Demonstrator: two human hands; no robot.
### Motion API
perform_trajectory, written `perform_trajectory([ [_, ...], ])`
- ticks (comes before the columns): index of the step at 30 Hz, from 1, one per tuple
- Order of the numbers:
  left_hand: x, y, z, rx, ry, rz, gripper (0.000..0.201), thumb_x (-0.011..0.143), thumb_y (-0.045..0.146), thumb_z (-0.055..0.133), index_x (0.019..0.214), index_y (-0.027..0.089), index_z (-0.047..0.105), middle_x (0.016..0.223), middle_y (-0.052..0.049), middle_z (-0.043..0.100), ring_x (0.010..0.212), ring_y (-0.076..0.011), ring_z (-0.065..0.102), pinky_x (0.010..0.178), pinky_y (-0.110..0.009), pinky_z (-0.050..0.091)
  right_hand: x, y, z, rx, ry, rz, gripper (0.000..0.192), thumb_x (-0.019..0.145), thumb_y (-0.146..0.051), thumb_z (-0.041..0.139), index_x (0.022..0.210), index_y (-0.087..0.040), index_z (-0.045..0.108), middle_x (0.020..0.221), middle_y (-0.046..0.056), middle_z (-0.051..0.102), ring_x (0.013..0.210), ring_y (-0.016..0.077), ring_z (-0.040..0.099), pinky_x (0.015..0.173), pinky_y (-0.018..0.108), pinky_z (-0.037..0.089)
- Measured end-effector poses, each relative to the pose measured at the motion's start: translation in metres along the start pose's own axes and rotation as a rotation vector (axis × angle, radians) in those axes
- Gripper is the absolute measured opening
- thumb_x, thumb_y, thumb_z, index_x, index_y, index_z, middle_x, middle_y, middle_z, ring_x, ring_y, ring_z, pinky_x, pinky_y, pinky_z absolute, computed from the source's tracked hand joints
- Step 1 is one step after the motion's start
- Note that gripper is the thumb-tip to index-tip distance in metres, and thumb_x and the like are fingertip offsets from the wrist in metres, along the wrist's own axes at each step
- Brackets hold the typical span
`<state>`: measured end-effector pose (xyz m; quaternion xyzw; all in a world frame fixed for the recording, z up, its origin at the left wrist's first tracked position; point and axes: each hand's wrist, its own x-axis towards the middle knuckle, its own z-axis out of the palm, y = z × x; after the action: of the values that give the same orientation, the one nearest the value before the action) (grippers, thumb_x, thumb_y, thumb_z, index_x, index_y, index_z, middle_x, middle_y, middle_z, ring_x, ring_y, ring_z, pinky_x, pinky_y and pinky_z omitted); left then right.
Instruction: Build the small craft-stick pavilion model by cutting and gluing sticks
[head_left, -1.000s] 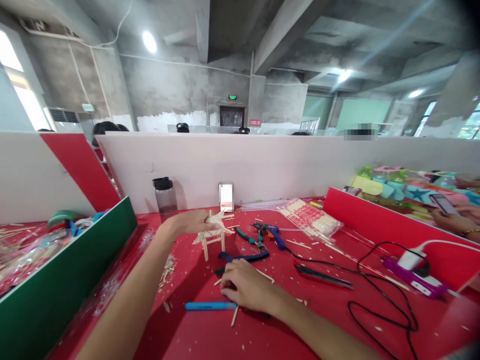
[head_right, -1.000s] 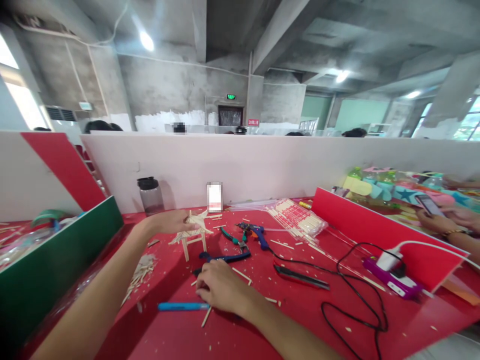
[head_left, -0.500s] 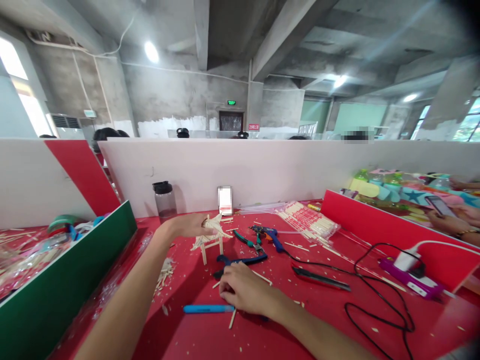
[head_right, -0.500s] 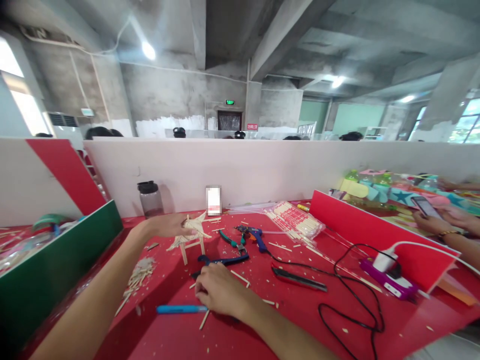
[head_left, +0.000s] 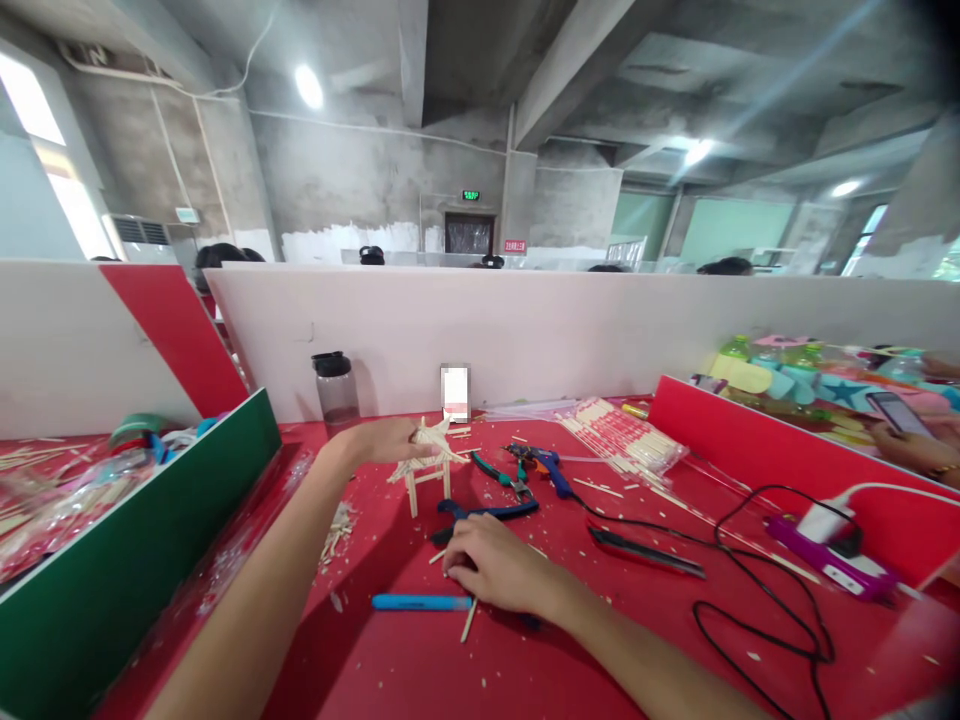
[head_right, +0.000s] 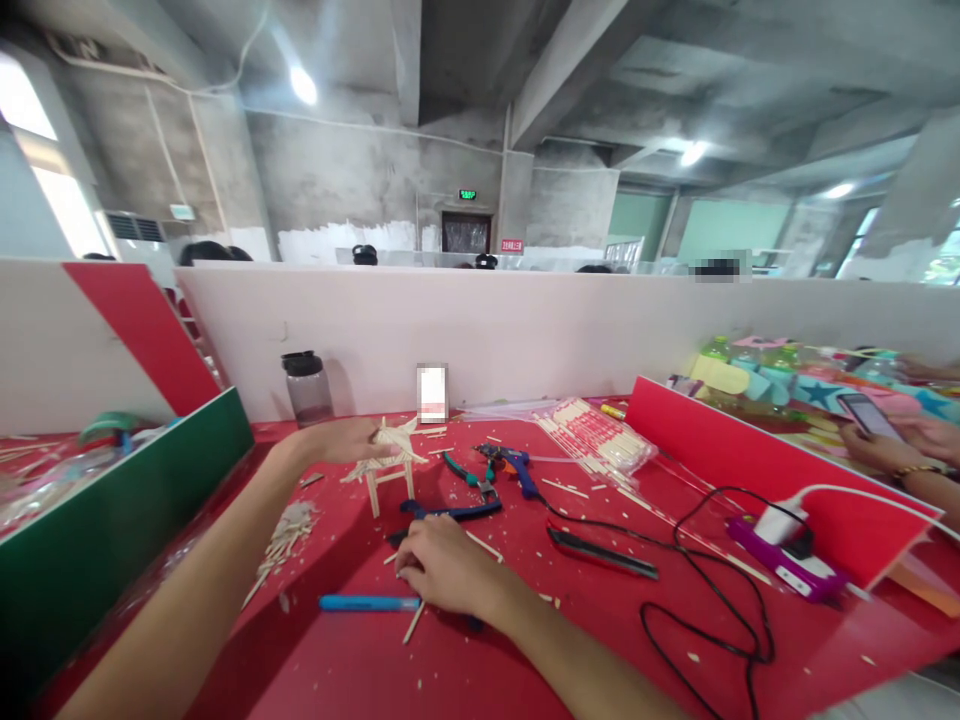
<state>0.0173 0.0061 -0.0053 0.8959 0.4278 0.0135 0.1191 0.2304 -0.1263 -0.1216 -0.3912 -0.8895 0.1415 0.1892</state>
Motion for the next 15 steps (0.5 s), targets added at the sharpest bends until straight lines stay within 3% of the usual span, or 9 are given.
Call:
perform_trajectory([
  [15,-0.0016,0.0026,-0.0005,0.026,0.008,-0.015,0.050,0.086,0.067,0.047,0.085,0.018,0.058,0.076,-0.003,0.064,0.064,-0.0174,0.052,0.058,-0.027,0.034,-0.0002,-0.0043,-0.0055,-0.012,0.032,0.043,0.012,0.092,-0.020,0.066,0.095,-0.021,0.077,0.099,0.005,0.074,0.099,0.0211,0.064,0.091,0.030,0.042],
])
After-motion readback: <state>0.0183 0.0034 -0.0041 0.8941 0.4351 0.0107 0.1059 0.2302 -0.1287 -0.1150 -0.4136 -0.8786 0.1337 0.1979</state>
